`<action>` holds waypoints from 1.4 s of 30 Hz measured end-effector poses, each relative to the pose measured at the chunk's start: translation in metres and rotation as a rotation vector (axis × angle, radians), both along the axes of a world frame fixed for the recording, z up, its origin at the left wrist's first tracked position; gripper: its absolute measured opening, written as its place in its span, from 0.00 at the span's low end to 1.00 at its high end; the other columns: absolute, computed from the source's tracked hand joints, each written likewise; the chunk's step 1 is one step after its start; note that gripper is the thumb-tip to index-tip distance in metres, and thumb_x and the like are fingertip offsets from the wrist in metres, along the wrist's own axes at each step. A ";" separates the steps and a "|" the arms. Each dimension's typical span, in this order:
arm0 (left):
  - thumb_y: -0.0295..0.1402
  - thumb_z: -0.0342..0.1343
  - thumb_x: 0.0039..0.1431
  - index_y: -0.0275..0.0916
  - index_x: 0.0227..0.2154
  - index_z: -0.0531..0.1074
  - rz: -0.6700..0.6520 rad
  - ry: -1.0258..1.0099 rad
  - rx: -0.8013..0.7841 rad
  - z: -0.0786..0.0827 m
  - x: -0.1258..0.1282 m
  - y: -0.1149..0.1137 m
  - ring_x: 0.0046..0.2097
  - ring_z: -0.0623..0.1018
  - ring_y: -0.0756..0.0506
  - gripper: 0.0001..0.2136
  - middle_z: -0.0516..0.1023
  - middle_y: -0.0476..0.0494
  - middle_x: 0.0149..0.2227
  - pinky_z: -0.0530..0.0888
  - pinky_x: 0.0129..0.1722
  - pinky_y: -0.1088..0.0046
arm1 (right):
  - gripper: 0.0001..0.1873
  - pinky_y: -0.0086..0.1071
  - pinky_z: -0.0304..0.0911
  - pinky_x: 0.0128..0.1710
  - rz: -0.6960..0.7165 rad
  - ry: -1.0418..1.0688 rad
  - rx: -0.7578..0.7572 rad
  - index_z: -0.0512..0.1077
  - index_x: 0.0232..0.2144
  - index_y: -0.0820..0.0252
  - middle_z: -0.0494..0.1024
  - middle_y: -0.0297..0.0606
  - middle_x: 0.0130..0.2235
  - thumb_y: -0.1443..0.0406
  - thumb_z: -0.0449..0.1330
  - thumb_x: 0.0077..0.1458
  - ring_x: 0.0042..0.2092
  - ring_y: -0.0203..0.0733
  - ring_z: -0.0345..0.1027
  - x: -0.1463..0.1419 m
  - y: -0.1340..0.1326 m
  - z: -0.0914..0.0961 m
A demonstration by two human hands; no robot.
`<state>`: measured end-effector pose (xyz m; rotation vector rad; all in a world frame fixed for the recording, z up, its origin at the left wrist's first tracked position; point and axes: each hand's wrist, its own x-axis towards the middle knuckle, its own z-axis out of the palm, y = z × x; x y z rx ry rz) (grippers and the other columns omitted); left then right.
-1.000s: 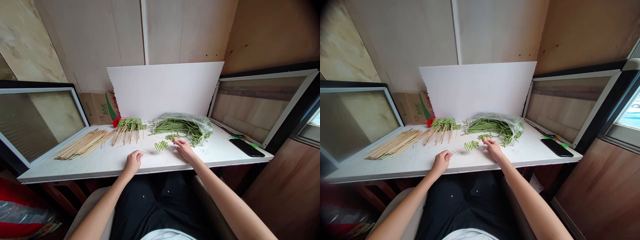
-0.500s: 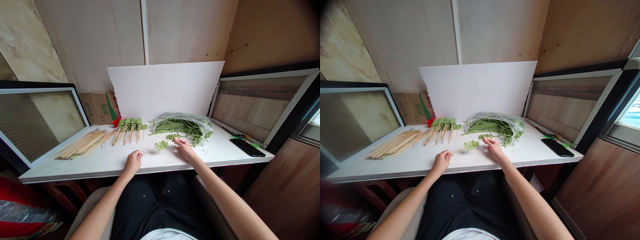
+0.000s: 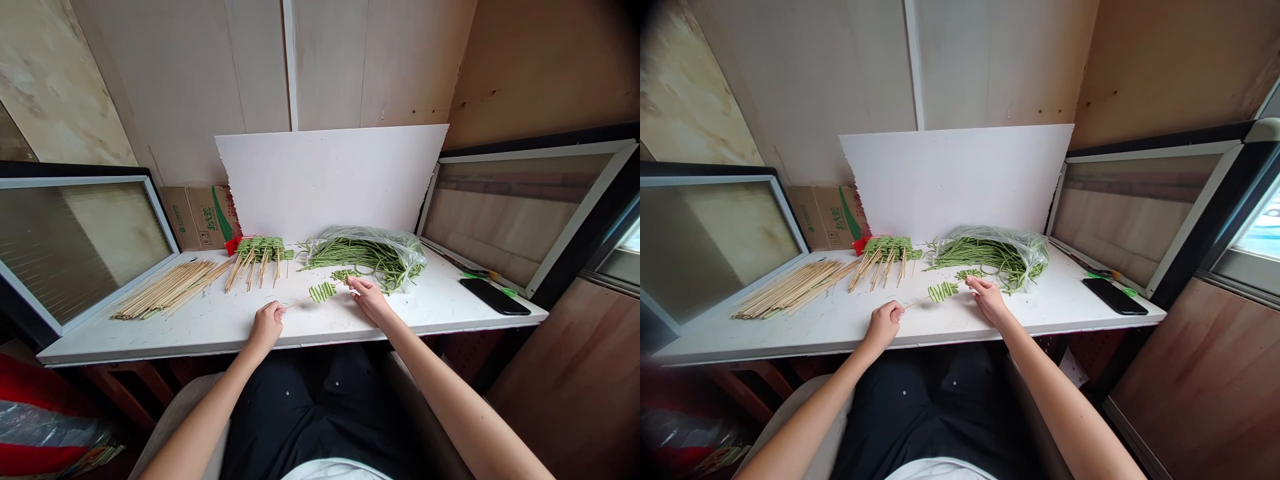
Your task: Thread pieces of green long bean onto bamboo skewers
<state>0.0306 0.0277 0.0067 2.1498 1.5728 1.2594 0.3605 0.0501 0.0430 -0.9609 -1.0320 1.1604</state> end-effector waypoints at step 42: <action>0.25 0.49 0.62 0.41 0.30 0.74 -0.024 0.017 0.064 -0.009 -0.001 0.003 0.33 0.78 0.44 0.10 0.80 0.45 0.29 0.70 0.36 0.72 | 0.25 0.36 0.62 0.37 -0.136 -0.072 0.069 0.85 0.37 0.55 0.84 0.45 0.42 0.44 0.74 0.45 0.46 0.52 0.74 -0.010 0.007 -0.013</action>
